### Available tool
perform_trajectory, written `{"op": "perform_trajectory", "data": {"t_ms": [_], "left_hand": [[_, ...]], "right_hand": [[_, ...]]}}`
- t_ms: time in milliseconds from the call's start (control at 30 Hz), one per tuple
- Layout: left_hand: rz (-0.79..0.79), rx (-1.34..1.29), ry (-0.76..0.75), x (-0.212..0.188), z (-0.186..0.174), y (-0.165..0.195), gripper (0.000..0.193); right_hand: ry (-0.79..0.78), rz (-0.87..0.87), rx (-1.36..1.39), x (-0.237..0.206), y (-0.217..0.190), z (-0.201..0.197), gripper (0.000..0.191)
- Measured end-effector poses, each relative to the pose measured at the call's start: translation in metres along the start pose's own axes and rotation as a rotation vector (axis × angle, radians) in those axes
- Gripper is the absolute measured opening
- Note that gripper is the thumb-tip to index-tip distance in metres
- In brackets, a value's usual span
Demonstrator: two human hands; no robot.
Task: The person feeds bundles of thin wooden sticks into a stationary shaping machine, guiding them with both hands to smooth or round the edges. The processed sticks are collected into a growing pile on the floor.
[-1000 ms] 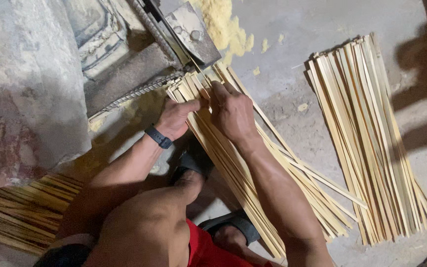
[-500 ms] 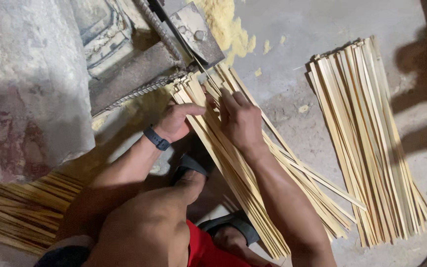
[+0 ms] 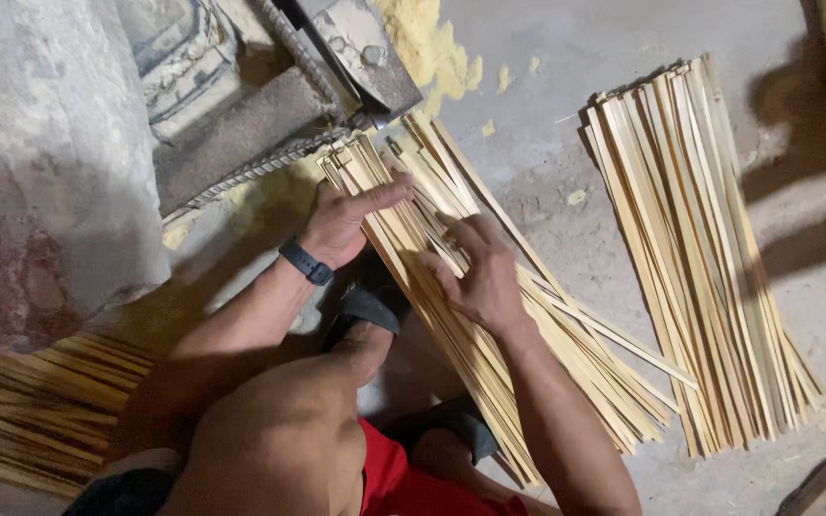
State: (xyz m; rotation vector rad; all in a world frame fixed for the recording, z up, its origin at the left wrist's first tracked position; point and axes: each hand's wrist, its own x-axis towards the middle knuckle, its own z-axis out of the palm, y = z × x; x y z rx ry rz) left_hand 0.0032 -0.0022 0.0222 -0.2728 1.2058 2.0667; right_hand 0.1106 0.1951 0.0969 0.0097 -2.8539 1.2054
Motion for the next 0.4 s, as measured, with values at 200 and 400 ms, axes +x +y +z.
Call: {"op": "perform_trajectory", "data": {"t_ms": [200, 400], "left_hand": [[-0.012, -0.308, -0.35, -0.01, 0.005, 0.024, 0.059], [-0.091, -0.028, -0.055, -0.008, 0.001, 0.008, 0.048]], "right_hand": [[-0.135, 0.308, 0.255, -0.003, 0.022, 0.011, 0.025], [0.051, -0.002, 0.011, -0.008, 0.011, 0.013, 0.022]]}}
